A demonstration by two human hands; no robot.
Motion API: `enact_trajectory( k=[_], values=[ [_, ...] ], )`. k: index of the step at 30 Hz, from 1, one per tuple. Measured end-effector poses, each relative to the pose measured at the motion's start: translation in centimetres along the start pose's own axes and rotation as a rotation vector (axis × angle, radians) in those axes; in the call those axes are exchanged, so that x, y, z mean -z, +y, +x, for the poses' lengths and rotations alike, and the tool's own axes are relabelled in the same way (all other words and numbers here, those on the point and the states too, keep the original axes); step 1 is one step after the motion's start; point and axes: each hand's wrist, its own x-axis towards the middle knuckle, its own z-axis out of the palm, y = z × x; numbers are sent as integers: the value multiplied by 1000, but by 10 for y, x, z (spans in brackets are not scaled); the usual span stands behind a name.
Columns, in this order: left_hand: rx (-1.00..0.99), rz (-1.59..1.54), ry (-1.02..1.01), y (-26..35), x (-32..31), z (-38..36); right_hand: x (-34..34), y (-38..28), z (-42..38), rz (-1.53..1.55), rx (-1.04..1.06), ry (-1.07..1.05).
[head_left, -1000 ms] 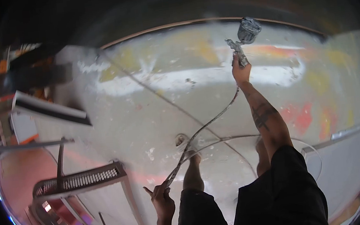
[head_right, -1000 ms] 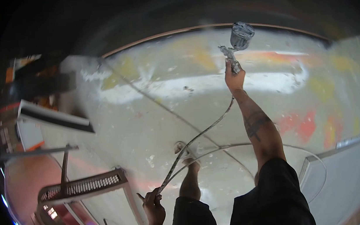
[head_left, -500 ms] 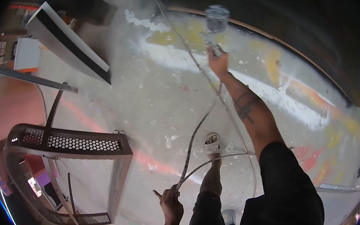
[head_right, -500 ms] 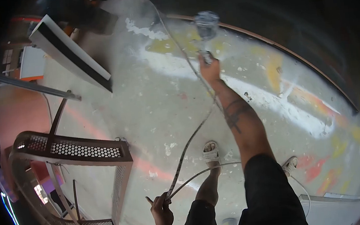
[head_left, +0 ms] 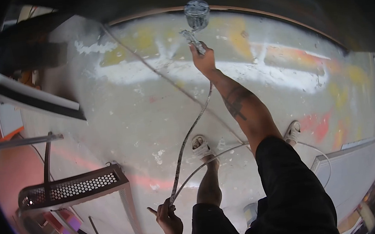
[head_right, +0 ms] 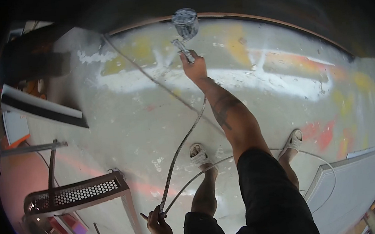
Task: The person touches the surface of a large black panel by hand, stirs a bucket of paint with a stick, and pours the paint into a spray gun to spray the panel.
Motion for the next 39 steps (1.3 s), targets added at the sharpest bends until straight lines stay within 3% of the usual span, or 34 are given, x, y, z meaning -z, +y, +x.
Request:
enact_trajectory(
  k=[6, 8, 12, 17, 24, 30, 32, 38, 39],
  values=[
    [-178, -7, -49, 57, -35, -15, 190, 63, 6, 47, -55, 249],
    [-208, 19, -84, 89, -49, -27, 262, 78, 2, 16, -220, 297],
    [-278, 74, -129, 158, -81, -51, 398, 113, 1, 45, -184, 538],
    [-474, 190, -192, 232, -134, -88, 569, 149, -4, 63, -258, 672],
    [-634, 260, -242, 328, -206, -124, 766, 210, 11, 18, -153, 956],
    [-635, 331, -326, 419, -240, -143, 901, 226, 36, -22, -259, 1139],
    [-648, 309, -338, 437, -246, -147, 935, 223, 47, -56, -198, 1212],
    [-759, 390, -275, 488, -228, -157, 997, 182, 42, 123, -248, 1293],
    [-842, 386, -268, 483, -219, -152, 998, 153, 36, 281, -297, 1275]
  ],
)
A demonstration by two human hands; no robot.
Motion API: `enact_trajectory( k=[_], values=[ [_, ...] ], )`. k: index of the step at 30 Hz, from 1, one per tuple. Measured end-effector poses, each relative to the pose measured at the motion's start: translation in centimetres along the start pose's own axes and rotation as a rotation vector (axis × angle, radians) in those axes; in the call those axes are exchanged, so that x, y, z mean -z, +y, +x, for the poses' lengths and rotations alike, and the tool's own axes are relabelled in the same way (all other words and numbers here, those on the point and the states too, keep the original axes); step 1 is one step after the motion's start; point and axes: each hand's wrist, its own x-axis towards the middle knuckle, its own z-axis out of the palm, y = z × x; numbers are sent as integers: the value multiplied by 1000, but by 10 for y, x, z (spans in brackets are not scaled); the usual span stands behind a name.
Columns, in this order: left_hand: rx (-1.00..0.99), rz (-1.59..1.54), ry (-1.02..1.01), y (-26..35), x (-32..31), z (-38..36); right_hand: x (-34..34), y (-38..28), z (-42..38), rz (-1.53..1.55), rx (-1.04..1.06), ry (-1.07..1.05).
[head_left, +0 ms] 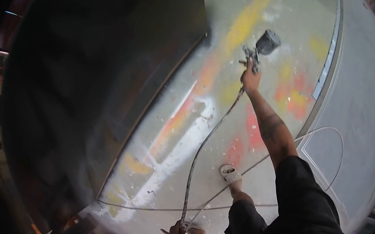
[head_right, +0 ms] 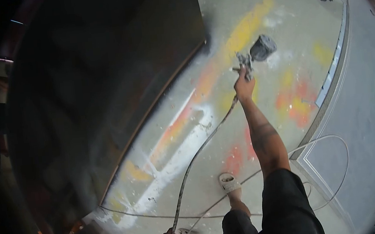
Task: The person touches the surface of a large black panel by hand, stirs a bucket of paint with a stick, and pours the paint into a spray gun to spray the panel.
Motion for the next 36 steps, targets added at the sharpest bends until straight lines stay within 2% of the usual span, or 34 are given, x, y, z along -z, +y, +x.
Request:
enact_trajectory(
  k=[1, 4, 7, 8, 10, 15, 17, 21, 24, 27, 31, 36],
  values=[
    [-74, 15, 15, -16, 7, -11, 6, -26, -13, 81, -129, -27],
    [72, -62, 71, -38, 22, -37, 22, -48, -23, 128, -152, -24],
    [26, 34, 106, -67, 33, -57, 22, -64, -27, 39, -232, -26],
    [-49, 116, 119, -69, 38, -63, 22, -72, -31, 29, -266, -10],
    [-16, 60, 94, -78, 40, -72, 22, -88, -36, 25, -294, 14],
    [40, -38, 82, -69, 38, -84, 14, -139, -43, 120, -179, -34],
    [16, -20, 98, -69, 34, -87, 12, -170, -43, 171, -30, -72],
    [7, -61, 115, -44, 42, -84, -4, -256, -32, 174, -32, -59],
    [-73, -34, 153, -32, 49, -82, -16, -306, -22, 299, 78, -55],
    [-93, -90, 171, -19, 58, -76, -17, -361, -34, 423, 94, -108],
    [-101, -114, 198, -10, 65, -70, -21, -394, -42, 427, 247, -208],
    [-103, -138, 208, -9, 69, -70, -27, -408, -37, 443, 209, -210]
  ],
)
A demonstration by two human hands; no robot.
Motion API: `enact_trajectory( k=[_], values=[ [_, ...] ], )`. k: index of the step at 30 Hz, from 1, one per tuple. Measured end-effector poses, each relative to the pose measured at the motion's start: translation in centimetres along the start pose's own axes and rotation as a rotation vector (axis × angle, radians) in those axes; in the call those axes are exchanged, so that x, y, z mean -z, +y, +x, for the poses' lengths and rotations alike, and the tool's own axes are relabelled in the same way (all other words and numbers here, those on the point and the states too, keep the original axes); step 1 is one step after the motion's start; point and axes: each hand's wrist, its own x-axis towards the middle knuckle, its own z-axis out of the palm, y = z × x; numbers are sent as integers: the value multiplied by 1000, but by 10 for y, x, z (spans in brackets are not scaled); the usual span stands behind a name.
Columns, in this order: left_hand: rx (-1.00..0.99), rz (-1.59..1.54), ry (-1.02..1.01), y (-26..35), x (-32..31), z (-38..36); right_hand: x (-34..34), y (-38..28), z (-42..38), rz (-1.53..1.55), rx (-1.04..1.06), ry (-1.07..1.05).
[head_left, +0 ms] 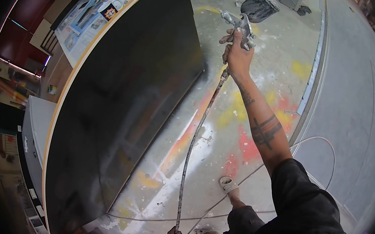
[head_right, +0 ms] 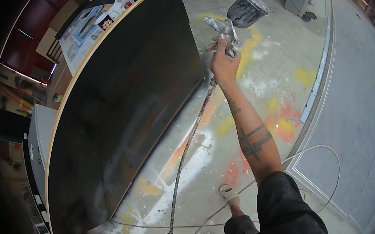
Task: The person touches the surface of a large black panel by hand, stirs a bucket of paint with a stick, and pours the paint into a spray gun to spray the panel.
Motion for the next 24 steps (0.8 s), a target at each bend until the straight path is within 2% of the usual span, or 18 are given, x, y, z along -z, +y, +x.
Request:
enact_trajectory(
  k=[3, 5, 9, 11, 19, 24],
  values=[
    [24, -53, 6, 13, 5, 2, -1, 23, 22, -122, 122, 94],
    [6, -25, 12, 9, 4, 2, 1, 35, 26, -207, -2, 208],
    [-11, 12, -3, -2, 2, 1, 23, 58, 12, -366, -116, 214],
    [-9, 16, 1, -7, -2, -5, 39, 62, -2, -393, -282, 168],
    [24, -9, -9, -2, 3, -9, 37, 55, -4, -312, -206, 153],
    [13, -33, -8, 4, 0, -3, 13, 22, 9, -147, -31, 158]
  ],
)
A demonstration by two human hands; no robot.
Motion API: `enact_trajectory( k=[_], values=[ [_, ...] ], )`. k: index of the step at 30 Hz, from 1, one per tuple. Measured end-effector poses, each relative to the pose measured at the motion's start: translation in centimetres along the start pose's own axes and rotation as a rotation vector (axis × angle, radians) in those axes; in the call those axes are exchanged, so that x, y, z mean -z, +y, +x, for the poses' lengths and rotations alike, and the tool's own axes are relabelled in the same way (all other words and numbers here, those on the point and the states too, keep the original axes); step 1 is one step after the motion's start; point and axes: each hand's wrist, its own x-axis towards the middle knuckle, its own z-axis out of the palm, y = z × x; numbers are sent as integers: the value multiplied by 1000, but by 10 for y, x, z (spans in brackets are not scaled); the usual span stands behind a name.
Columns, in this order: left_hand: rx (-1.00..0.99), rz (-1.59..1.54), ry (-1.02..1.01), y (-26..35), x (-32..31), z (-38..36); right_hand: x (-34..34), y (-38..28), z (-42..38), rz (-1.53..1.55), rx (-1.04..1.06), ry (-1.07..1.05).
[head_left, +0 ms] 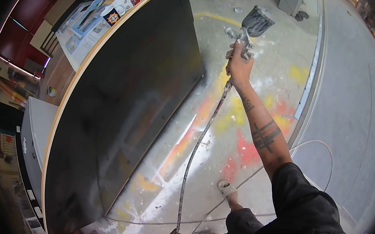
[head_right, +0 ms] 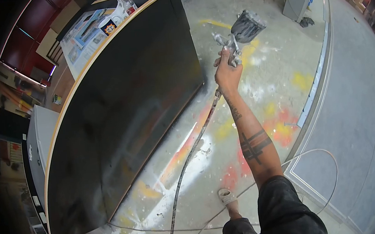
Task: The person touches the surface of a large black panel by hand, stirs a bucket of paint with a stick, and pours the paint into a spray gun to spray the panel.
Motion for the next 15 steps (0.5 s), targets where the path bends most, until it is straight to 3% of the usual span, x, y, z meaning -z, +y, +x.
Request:
enact_trajectory(
  k=[7, 13, 15],
  values=[
    [-53, 23, 11, -4, -1, 6, -17, -83, -33, 230, 125, -106],
    [-55, 40, 24, -12, 3, -4, -9, -53, -31, 2, 0, -91],
    [51, -40, -1, -11, 6, -9, -10, -47, -30, -21, -25, -84]
  ],
)
